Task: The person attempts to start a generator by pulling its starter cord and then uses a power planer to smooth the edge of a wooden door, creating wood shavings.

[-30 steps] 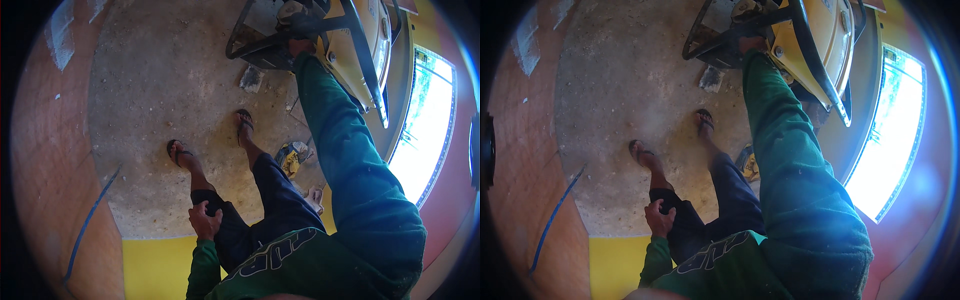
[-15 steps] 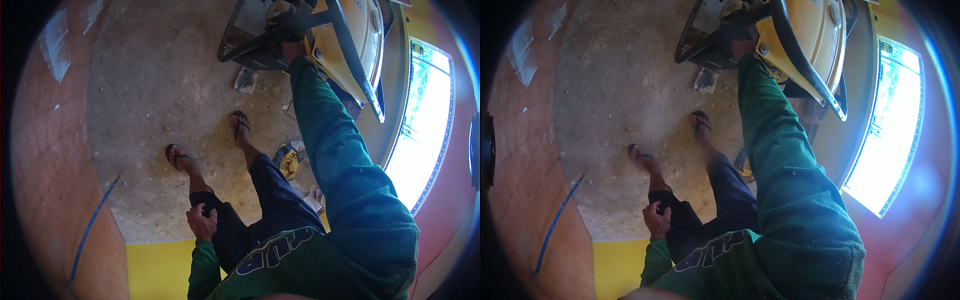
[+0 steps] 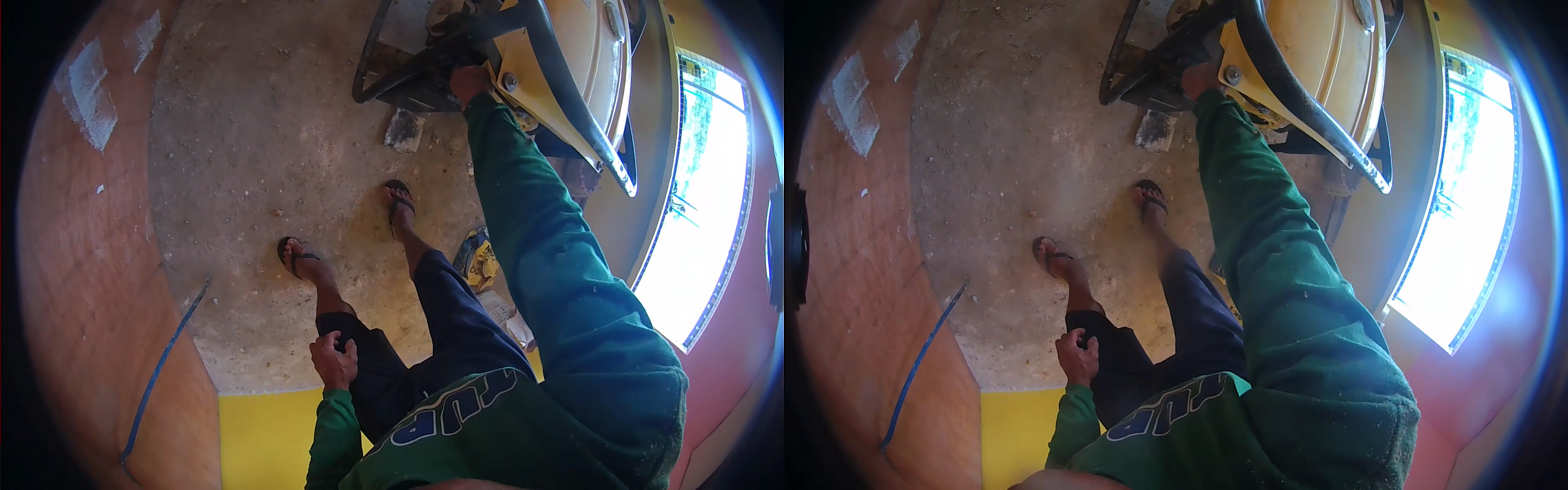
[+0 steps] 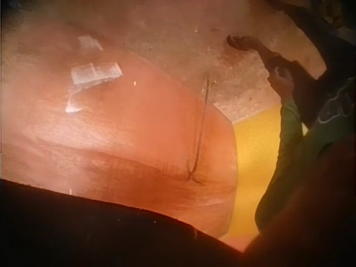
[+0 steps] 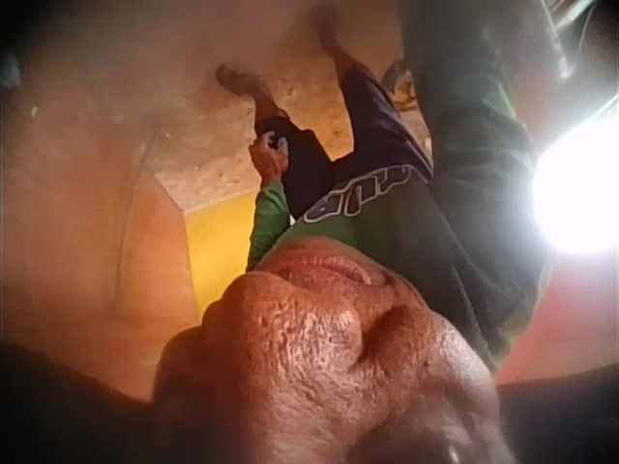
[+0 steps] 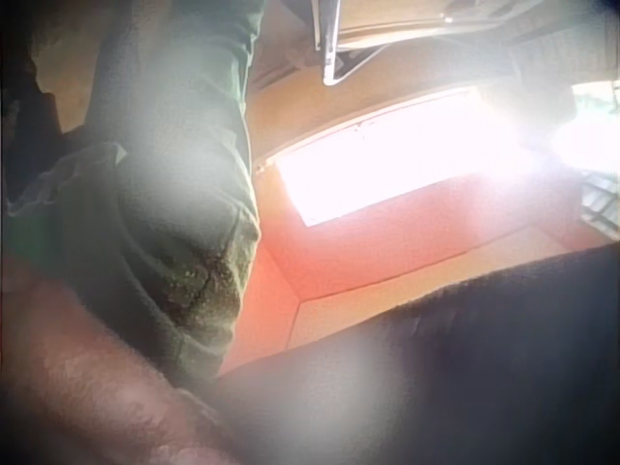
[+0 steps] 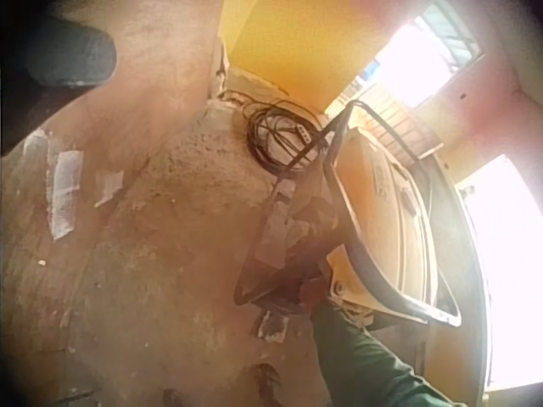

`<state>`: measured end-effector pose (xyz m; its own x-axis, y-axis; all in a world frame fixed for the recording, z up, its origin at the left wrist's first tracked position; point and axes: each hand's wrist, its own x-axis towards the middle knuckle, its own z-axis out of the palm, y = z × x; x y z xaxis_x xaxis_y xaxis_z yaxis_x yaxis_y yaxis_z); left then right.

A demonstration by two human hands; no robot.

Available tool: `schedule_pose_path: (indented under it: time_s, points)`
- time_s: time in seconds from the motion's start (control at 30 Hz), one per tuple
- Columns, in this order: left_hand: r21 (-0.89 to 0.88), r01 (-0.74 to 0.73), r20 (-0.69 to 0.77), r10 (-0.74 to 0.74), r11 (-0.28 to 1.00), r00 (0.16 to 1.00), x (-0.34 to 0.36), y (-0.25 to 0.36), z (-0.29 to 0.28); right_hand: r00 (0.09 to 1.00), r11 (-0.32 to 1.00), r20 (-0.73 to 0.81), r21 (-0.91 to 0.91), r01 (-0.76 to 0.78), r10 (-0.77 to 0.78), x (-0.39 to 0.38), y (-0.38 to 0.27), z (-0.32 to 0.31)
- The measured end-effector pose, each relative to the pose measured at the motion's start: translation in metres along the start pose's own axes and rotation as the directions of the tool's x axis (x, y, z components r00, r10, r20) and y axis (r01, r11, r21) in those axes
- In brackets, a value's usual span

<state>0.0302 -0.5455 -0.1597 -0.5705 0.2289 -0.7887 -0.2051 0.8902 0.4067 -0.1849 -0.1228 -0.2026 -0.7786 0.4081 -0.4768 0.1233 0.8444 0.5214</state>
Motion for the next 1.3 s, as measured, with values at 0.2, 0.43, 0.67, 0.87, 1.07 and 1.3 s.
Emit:
schedule_pose_path:
  time_s: [0.2, 0.43, 0.67, 0.87, 1.07, 1.3]
  points:
    - [-0.007, -0.007, -0.019, 0.007, 1.000, 1.000, -0.001, -0.001, 0.003, 0.999, 1.000, 0.044, 0.009, -0.013, 0.013, -0.002, -0.001, 0.003]
    - [-0.024, 0.003, 0.007, -0.002, 1.000, 1.000, 0.001, 0.001, 0.004, 0.990, 0.967, -0.090, 0.223, 0.124, -0.106, -0.002, 0.009, 0.015]
    - [-0.034, 0.016, -0.048, -0.018, 0.999, 0.999, -0.002, -0.004, 0.008, 0.994, 0.972, -0.104, 0.235, -0.003, 0.028, 0.011, 0.009, 0.038]
    - [-0.001, -0.021, -0.029, 0.021, 1.000, 0.999, 0.000, 0.001, 0.006, 0.971, 0.930, -0.087, 0.317, -0.184, 0.221, 0.043, 0.008, 0.047]
    - [-0.041, 0.000, -0.014, -0.001, 0.999, 1.000, 0.000, -0.003, 0.001, 0.984, 0.981, -0.021, 0.081, -0.177, 0.179, 0.024, -0.003, 0.012]
    - [-0.111, -0.012, -0.030, 0.009, 0.994, 1.000, 0.004, -0.017, -0.006, 0.873, 0.679, 0.056, 0.606, -0.415, 0.484, 0.028, -0.003, 0.012]
